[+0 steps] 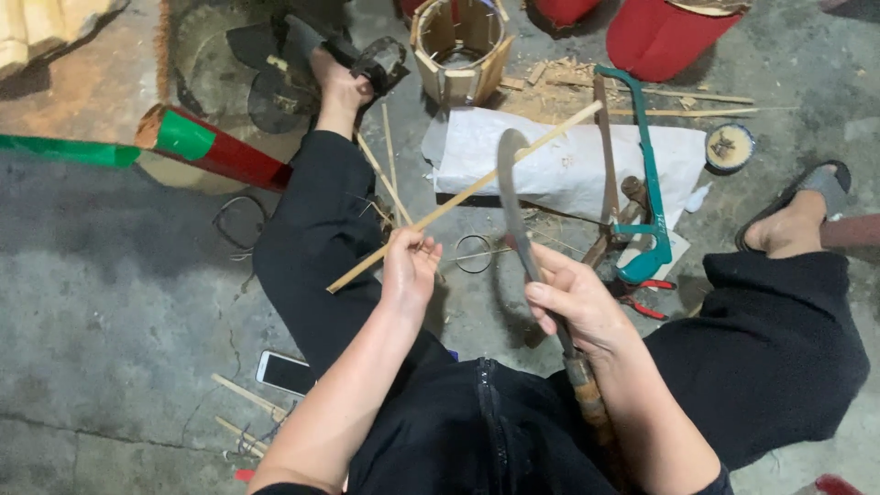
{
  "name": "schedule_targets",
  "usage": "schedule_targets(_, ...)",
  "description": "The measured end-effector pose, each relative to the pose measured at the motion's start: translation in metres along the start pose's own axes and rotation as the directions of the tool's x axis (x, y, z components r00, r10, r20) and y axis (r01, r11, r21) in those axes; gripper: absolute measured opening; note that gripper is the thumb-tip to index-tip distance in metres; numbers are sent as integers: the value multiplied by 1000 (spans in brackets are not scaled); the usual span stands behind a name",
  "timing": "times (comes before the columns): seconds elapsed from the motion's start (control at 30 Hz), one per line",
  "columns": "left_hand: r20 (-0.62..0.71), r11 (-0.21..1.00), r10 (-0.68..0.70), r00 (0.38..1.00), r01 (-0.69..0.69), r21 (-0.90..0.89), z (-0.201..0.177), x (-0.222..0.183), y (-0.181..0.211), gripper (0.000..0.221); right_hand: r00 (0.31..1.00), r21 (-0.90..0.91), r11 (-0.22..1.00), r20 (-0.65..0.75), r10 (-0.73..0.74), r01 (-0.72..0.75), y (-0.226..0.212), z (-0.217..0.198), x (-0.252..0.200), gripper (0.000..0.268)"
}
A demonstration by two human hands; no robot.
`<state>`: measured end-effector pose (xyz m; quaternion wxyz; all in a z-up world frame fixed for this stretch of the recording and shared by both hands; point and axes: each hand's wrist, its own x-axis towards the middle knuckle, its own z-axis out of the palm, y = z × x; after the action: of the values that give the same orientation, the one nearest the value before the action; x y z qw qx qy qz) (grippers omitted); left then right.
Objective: The person is sitting on the floor using a curved sickle to shave and thin out bamboo strips for crafting.
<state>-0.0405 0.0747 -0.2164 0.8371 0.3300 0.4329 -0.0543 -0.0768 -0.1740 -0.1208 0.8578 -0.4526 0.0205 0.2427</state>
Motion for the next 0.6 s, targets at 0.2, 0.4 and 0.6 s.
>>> schedule_targets(0.2,121,985,-175,977,174,24,11,-27,-36,22,997,-26,999,-68,-27,25,14,0,13,79)
schedule_targets(0.4,444,896,-428,787,303,326,6,-80,-13,43,991,-16,999,-129,-33,32,14,-34,8,73)
schedule_targets(0.6,701,156,460,546,-826,541,16,-138,77,37,991,18,998,-118,-61,63,-2,-26,5,67)
